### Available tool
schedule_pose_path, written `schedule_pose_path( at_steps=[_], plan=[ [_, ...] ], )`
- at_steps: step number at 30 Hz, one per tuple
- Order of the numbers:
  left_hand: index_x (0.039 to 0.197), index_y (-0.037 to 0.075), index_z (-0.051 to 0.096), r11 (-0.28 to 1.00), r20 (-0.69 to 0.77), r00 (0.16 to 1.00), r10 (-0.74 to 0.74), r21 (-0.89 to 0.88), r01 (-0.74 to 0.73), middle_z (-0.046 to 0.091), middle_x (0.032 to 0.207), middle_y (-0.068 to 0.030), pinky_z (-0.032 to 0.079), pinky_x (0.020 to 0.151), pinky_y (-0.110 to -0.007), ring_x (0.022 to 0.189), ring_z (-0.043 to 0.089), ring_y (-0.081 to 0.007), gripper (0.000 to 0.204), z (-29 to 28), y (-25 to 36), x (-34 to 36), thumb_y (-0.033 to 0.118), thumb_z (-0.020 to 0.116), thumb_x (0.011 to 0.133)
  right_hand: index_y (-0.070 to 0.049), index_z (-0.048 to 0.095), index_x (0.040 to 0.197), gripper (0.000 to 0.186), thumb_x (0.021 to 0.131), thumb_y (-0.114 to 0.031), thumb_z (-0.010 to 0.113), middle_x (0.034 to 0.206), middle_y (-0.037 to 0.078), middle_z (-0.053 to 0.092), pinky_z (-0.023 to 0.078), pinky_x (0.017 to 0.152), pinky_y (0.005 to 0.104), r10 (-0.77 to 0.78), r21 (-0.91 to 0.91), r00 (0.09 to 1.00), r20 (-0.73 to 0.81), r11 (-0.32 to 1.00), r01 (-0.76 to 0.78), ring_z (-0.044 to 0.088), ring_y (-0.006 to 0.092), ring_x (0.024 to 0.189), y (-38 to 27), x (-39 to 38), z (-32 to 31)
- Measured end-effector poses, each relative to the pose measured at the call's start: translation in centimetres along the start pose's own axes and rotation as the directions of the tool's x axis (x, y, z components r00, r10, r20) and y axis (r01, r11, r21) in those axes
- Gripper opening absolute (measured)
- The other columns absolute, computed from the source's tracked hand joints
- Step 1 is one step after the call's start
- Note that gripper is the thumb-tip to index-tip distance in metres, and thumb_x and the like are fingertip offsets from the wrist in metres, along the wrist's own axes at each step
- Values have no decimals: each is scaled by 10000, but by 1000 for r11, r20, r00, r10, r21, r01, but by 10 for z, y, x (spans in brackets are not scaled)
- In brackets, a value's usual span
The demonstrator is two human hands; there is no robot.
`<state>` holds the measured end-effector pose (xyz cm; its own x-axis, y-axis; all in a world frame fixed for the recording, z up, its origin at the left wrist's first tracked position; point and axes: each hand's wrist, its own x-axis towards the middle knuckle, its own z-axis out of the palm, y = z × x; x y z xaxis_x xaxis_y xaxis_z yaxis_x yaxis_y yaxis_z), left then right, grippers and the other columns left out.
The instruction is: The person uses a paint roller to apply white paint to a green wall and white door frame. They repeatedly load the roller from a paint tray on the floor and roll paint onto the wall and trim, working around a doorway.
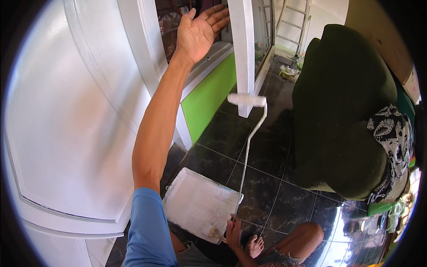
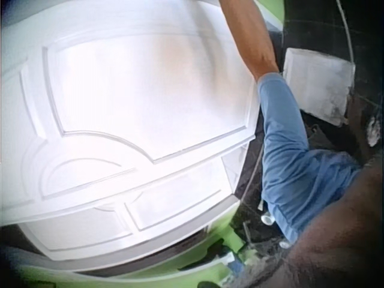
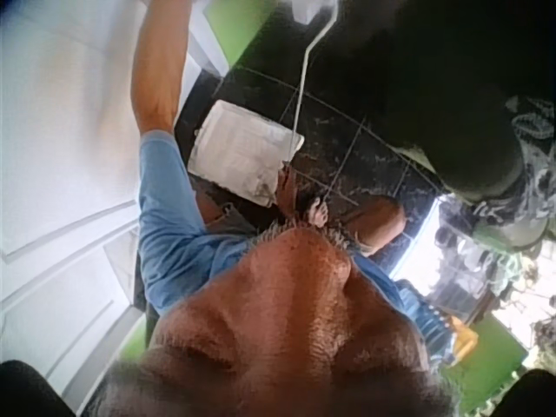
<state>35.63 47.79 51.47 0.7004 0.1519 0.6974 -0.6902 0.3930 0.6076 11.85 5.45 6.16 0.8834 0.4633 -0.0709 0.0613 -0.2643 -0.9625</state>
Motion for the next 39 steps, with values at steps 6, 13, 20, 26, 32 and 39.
schedule_pose_path(
  at_steps=[6,13,20,26,32,39],
  plan=[
    [1363,-61,453,1000,-23,1000,2,6,-2,579,1320,-183,368,1119,-382,1215,545,-278,682,-1,-4,0,504,363,993,-15,505,1286,315,1014,-172,527,833,100,550,458,636,336,-263,-164,963,-59,954,251,527,168,676,-29,20,-3],
    [1373,-64,437,1000,-41,999,16,-3,-16,571,1331,-186,362,1127,-382,1222,545,-281,685,-2,1,-3,501,370,992,-22,518,1278,315,1001,-170,538,823,139,618,488,671,376,23,-94,1000,-1,995,-23,612,216,724,8,-18,1],
    [1349,-53,470,999,-31,999,35,18,-34,601,1284,-174,376,1105,-387,1190,561,-274,665,-5,0,-6,502,372,995,-19,520,1257,311,990,-172,562,898,202,631,506,726,427,22,-117,1000,-19,993,-24,653,369,816,-3,-25,-9],
    [1326,-43,502,996,-52,998,47,72,-43,616,1257,-161,389,1080,-382,1160,570,-265,657,-2,5,-9,510,378,993,21,523,1220,299,970,-133,577,926,245,607,499,768,470,34,-184,999,25,983,-29,633,416,860,-25,-35,-23],
    [1333,-45,497,998,-77,996,53,49,-49,613,1265,-163,380,1090,-391,1168,568,-269,678,-5,5,-10,525,400,978,22,545,1210,285,957,-102,586,954,236,607,497,777,449,55,-175,998,34,983,-48,626,403,865,-37,-55,-37],
    [1336,-43,497,996,-87,994,73,64,-68,616,1266,-156,379,1090,-395,1175,566,-269,704,-13,4,-10,547,422,958,-14,578,1219,324,945,-188,583,1035,226,601,474,829,445,85,-487,994,74,873,-38,599,362,971,-96,-75,-71]
  ],
)
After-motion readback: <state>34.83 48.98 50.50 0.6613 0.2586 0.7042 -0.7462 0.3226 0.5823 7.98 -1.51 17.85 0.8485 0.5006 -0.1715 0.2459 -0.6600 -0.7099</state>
